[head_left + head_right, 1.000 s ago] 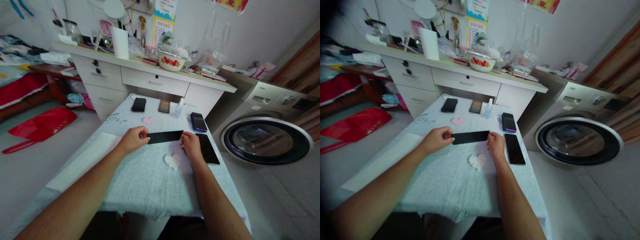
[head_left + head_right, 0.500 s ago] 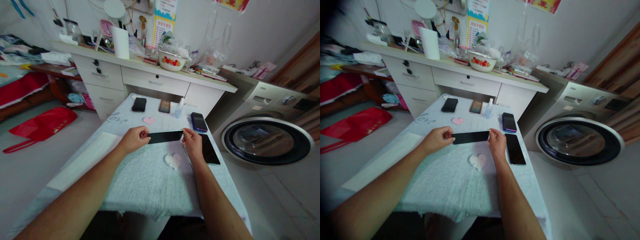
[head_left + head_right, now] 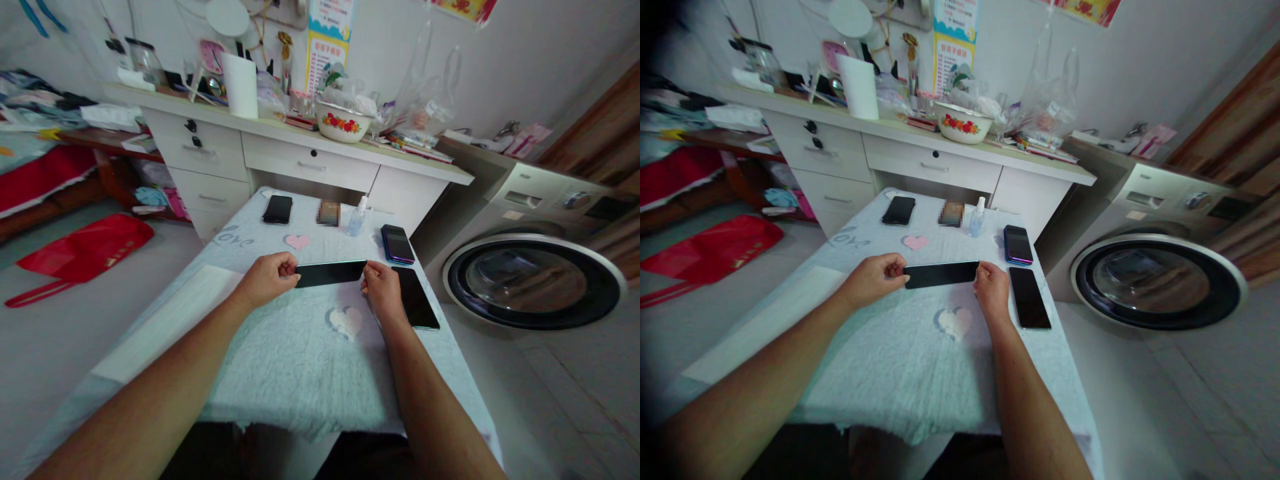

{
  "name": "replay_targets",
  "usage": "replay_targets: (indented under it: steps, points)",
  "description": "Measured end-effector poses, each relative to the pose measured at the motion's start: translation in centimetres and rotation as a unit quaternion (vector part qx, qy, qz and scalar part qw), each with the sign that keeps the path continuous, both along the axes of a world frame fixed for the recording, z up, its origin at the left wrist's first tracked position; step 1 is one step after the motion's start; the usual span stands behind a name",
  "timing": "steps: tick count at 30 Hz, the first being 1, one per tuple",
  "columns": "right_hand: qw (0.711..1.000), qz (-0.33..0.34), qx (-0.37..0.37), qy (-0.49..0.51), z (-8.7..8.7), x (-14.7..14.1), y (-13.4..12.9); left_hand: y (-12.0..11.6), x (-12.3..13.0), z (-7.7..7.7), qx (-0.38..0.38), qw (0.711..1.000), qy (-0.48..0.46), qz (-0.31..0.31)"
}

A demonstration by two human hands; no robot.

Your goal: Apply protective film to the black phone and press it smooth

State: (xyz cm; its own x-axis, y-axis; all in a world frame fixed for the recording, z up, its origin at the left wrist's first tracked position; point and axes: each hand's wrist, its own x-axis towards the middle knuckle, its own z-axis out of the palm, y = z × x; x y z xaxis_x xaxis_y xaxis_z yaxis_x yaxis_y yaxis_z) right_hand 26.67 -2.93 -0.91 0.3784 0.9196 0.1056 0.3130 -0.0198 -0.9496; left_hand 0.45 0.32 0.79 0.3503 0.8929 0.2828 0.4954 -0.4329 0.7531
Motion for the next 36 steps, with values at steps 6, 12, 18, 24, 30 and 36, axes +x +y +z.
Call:
replay_targets:
  steps: [6,12,18,24,30,36]
  points:
    - [0.999,0.019,-0.034,-0.014,-0.4,0.1,0.0,0.0,0.0,0.0,0.002,1.000,-0.001,0.000]
    - [0.999,0.021,-0.016,-0.020,-0.5,0.2,0.0,0.1,0.0,-0.1,0.005,1.000,-0.002,-0.001]
    - [1.000,0.010,0.018,0.008,0.3,-0.1,-0.2,-0.1,0.0,0.1,0.001,1.000,-0.004,0.003]
    - [0.998,0.000,0.055,0.031,1.3,-0.2,-0.4,-0.1,0.1,0.1,0.003,1.000,-0.005,0.003]
    - [0.995,-0.001,0.102,0.008,1.5,0.1,-0.6,-0.3,0.4,0.4,0.009,1.000,-0.007,0.008]
    - [0.992,-0.001,0.123,-0.024,1.7,-0.5,-0.7,-0.6,0.6,0.8,0.007,1.000,-0.012,-0.005]
